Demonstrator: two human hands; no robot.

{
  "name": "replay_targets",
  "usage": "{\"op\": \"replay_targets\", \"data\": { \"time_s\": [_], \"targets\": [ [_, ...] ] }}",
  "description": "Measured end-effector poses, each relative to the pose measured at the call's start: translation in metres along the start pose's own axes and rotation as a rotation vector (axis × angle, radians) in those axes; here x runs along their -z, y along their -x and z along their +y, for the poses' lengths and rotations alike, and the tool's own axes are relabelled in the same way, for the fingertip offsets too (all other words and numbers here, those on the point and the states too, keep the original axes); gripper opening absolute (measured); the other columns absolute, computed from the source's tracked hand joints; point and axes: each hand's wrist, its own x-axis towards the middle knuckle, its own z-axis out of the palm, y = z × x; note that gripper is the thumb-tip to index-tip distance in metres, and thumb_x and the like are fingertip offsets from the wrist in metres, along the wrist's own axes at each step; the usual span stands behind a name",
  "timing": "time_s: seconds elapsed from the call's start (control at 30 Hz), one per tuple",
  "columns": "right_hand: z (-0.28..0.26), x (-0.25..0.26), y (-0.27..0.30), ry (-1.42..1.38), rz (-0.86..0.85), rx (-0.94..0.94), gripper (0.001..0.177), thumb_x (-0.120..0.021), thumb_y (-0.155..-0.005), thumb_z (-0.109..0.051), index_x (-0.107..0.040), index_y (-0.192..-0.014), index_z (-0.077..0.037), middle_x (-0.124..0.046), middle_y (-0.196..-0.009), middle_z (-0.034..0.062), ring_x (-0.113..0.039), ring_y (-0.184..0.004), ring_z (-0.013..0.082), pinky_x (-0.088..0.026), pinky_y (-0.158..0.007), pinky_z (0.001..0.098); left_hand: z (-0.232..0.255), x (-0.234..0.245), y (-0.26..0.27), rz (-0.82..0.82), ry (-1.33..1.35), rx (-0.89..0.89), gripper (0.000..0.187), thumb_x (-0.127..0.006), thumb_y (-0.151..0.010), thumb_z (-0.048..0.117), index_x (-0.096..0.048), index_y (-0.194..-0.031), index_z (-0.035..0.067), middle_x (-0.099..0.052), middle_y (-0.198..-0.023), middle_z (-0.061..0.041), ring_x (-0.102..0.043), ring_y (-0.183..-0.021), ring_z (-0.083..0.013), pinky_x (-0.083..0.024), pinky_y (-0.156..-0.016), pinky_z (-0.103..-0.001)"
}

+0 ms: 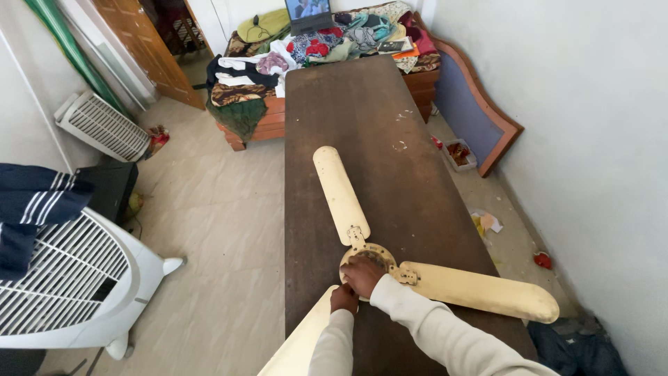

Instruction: The person uses a red-handled screwdriver to loosen and remove screws from the central hub of a ceiling fan. They detach two fan blades and place them on the table, then continue to remove screws from the remaining blade and hub area.

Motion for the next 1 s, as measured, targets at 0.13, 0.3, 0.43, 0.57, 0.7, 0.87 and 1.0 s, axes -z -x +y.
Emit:
{"op": "replay_targets", "data": {
  "time_s": [0.13, 0.3, 0.43, 0.57, 0.7, 0.87, 1.0],
  "targets": [
    [0.014, -0.01, -0.006, 0.075, -0.1, 0.068, 0.009, -0.066, -0.081, -0.01, -0.073, -0.078, -0.006, -0.067, -0.1, 0.0133, -0.064, -0.1, 0.0351, -0.051, -0.088, 0.0446, -0.008, 0.002, 0.002, 0.067, 0.067, -0.132, 0.026, -0.072, -0.086, 0.027, -0.077, -0.11, 0.019, -0.076, -0.097, -0.015, -0.072, -0.095, -0.0362, -0.058, -0.086, -0.046],
    [0.016, -0.011, -0.01, 0.053, -0.072, -0.007, 0.005, -0.067, -0.073, -0.006, -0.072, -0.075, -0.003, -0.068, -0.098, 0.0138, -0.064, -0.099, 0.0361, -0.052, -0.087, 0.0455, -0.011, 0.008, -0.007, -0.006, 0.129, -0.201, 0.029, -0.072, -0.085, 0.026, -0.076, -0.112, 0.018, -0.076, -0.097, -0.015, -0.072, -0.093, -0.0355, -0.057, -0.086, -0.046],
    [0.01, -0.015, -0.006, 0.04, -0.12, -0.183, 0.011, -0.071, -0.08, -0.014, -0.071, -0.082, -0.003, -0.068, -0.094, 0.0158, -0.065, -0.097, 0.0354, -0.052, -0.086, 0.0468, -0.015, 0.008, -0.012, -0.079, -0.007, -0.184, 0.021, -0.071, -0.09, 0.029, -0.077, -0.101, 0.012, -0.076, -0.098, -0.015, -0.072, -0.095, -0.0361, -0.057, -0.087, -0.047],
    [0.005, -0.013, -0.011, -0.004, 0.111, -0.128, 0.03, -0.067, -0.088, -0.016, -0.073, -0.114, -0.001, -0.07, -0.099, 0.02, -0.067, -0.096, 0.04, -0.051, -0.084, 0.0513, -0.016, 0.007, -0.014, -0.09, 0.021, -0.181, 0.02, -0.069, -0.09, 0.027, -0.077, -0.102, 0.014, -0.075, -0.098, -0.016, -0.071, -0.094, -0.037, -0.056, -0.087, -0.048],
    [-0.001, -0.004, -0.011, 0.073, -0.029, -0.351, 0.03, -0.066, -0.094, -0.03, -0.073, -0.103, -0.003, -0.071, -0.102, 0.0177, -0.068, -0.1, 0.0367, -0.052, -0.089, 0.0492, -0.014, 0.005, -0.012, -0.105, -0.042, -0.189, 0.021, -0.068, -0.093, 0.029, -0.077, -0.103, 0.013, -0.075, -0.099, -0.015, -0.071, -0.094, -0.0365, -0.056, -0.087, -0.048],
    [0.002, -0.006, -0.01, 0.048, -0.005, -0.387, 0.024, -0.069, -0.089, -0.03, -0.076, -0.091, -0.007, -0.072, -0.099, 0.0153, -0.067, -0.098, 0.036, -0.052, -0.088, 0.0501, -0.01, 0.007, -0.012, -0.044, 0.01, -0.193, 0.022, -0.071, -0.089, 0.029, -0.078, -0.105, 0.016, -0.076, -0.101, -0.013, -0.072, -0.096, -0.0349, -0.057, -0.088, -0.046],
    [0.02, -0.024, -0.003, 0.184, 0.022, -0.172, 0.012, -0.068, -0.084, -0.018, -0.074, -0.087, -0.008, -0.072, -0.096, 0.0129, -0.068, -0.099, 0.0337, -0.053, -0.087, 0.048, -0.011, 0.002, -0.009, -0.076, 0.096, -0.094, 0.025, -0.072, -0.087, 0.033, -0.079, -0.105, 0.018, -0.078, -0.1, -0.01, -0.074, -0.096, -0.0313, -0.058, -0.089, -0.043]
  ]
}}
